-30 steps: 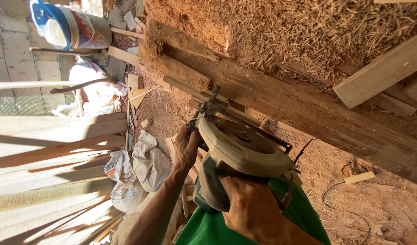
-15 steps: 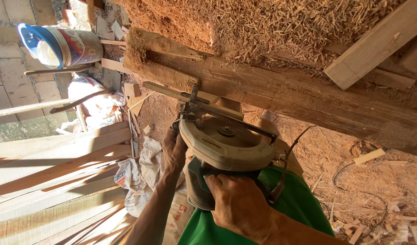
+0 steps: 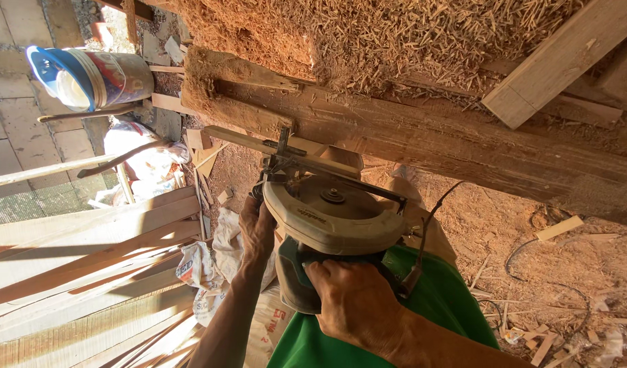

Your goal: The person marks a wood block with an L-square, then uses a circular saw to cut pieces of wood resting on a wooden beam, making repeated cuts and repositioning the timber between cuts.

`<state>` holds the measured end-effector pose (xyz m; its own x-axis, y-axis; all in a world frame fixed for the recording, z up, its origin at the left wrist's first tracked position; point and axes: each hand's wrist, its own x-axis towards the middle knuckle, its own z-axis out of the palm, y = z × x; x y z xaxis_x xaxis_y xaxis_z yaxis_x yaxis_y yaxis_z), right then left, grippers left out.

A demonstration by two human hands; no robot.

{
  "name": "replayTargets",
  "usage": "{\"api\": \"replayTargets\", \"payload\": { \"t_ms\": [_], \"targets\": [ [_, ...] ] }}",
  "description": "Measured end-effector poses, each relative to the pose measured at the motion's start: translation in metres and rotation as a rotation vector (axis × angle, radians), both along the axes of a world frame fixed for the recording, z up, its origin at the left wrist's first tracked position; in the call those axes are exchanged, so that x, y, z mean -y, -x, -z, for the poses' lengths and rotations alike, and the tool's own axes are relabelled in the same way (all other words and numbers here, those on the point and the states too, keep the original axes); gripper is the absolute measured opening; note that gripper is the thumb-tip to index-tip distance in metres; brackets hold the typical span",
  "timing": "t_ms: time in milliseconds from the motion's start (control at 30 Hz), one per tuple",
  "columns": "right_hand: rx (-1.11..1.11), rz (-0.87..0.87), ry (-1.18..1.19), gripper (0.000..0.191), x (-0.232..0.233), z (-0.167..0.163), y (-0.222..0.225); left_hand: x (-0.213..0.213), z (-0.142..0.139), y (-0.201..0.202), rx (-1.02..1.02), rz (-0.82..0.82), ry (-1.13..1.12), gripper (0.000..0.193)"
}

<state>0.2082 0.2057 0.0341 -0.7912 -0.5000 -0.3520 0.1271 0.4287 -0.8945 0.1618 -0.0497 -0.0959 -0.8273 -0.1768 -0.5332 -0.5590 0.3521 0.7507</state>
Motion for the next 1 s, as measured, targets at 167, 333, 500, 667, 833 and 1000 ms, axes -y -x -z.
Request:
{"api": "replayTargets", "payload": {
  "t_ms": [167, 333, 500, 667, 833, 1000],
  "targets": [
    [-0.043, 0.028, 0.008, 0.044, -0.001, 0.004, -0.002, 0.000, 0.000, 0.000, -0.034, -0.017, -0.026, 0.038],
    [-0.066, 0.047, 0.038, 0.048, -0.001, 0.008, -0.006, 0.000, -0.003, 0.000, -0.029, -0.004, -0.006, 0.039],
    [-0.093, 0.050, 0.061, 0.053, 0.002, 0.012, -0.004, 0.003, -0.005, 0.003, -0.022, 0.021, 0.013, 0.039],
    [-0.104, 0.059, 0.039, 0.056, 0.003, 0.011, -0.003, 0.004, -0.001, 0.003, -0.011, -0.021, -0.025, 0.037],
    [-0.101, 0.070, 0.042, 0.054, 0.008, 0.010, -0.001, 0.010, 0.001, 0.004, 0.011, -0.059, -0.079, 0.034],
    [-0.110, 0.092, 0.031, 0.051, 0.014, 0.009, 0.001, 0.015, -0.001, 0.008, 0.001, -0.072, -0.087, 0.032]
  ]
}}
